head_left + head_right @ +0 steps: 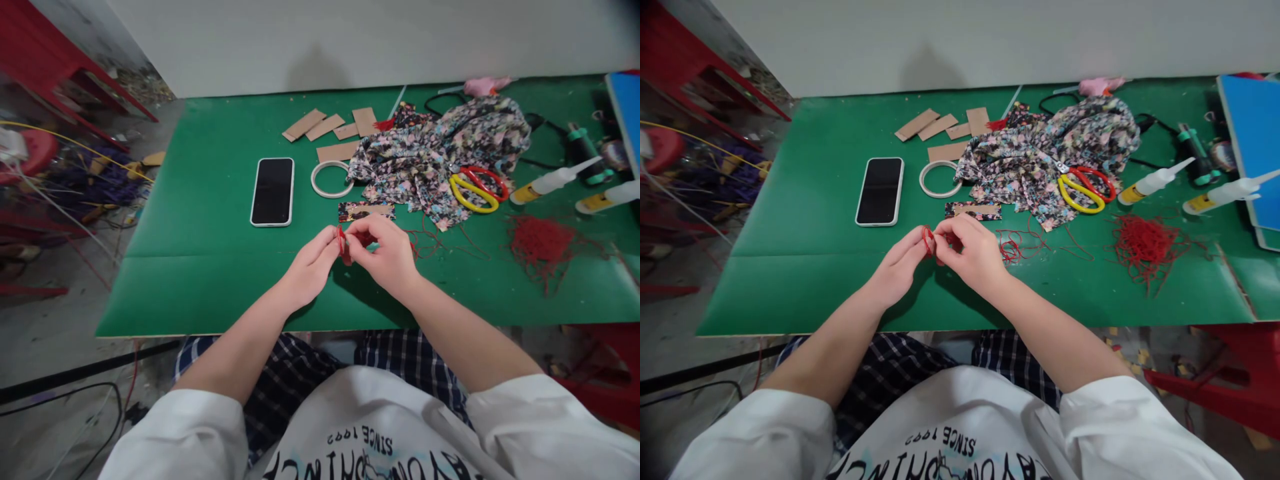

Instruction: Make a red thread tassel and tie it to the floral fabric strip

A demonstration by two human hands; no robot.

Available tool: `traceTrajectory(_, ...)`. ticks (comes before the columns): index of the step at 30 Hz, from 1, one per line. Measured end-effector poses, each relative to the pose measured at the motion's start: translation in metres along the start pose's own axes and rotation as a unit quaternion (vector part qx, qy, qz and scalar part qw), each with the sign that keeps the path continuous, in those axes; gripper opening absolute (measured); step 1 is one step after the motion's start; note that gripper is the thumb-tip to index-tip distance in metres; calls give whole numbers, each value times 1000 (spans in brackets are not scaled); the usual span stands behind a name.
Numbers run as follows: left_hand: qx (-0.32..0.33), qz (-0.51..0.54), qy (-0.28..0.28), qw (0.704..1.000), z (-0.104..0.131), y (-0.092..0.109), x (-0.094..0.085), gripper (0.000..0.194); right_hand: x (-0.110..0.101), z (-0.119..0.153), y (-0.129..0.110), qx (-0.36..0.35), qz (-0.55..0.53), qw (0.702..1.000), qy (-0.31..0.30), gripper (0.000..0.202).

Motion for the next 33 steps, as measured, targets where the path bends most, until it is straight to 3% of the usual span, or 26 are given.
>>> traceTrajectory(5,-3,28,-11,1000,-1,-2,1,29,0,1,-7,-36,27,999,2,8)
traceTrajectory(8,11,-41,17,999,0,1,-2,28,-1,0,-6,-32,14,999,5,9)
traceTrajectory(12,35,-172,62,982,3,7,-5,27,3,0,3,26,-32,999,-18,8)
traceTrajectory(15,56,-279,100,953,4,10,-5,28,5,2,10,70,-48,996,-28,7)
traceTrajectory(19,110,-406,157,894,6,15,-3,27,9,4,18,118,-84,989,-32,4)
traceTrajectory(22,159,-468,188,849,8,17,1,26,13,6,22,146,-111,982,-42,4)
traceTrajectory(24,172,-485,197,835,9,17,2,27,14,6,23,152,-112,981,-45,4)
traceTrajectory(26,174,-472,202,840,10,19,0,26,13,6,24,156,-112,980,-42,3)
traceTrajectory(31,162,-321,199,912,13,29,-17,21,14,9,30,204,-181,962,-25,1)
traceTrajectory(33,161,-268,222,924,17,33,-26,19,15,12,34,229,-209,951,-22,2)
Point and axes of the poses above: each hand's wrist, its own z-axis away from the middle knuckle, its own x-axis out of the palm, y = z × x, the point moved 8 cm from there along -z, towards the middle knuckle, and after that the axes turned 15 degrees about -x, right-handed, at the moved point
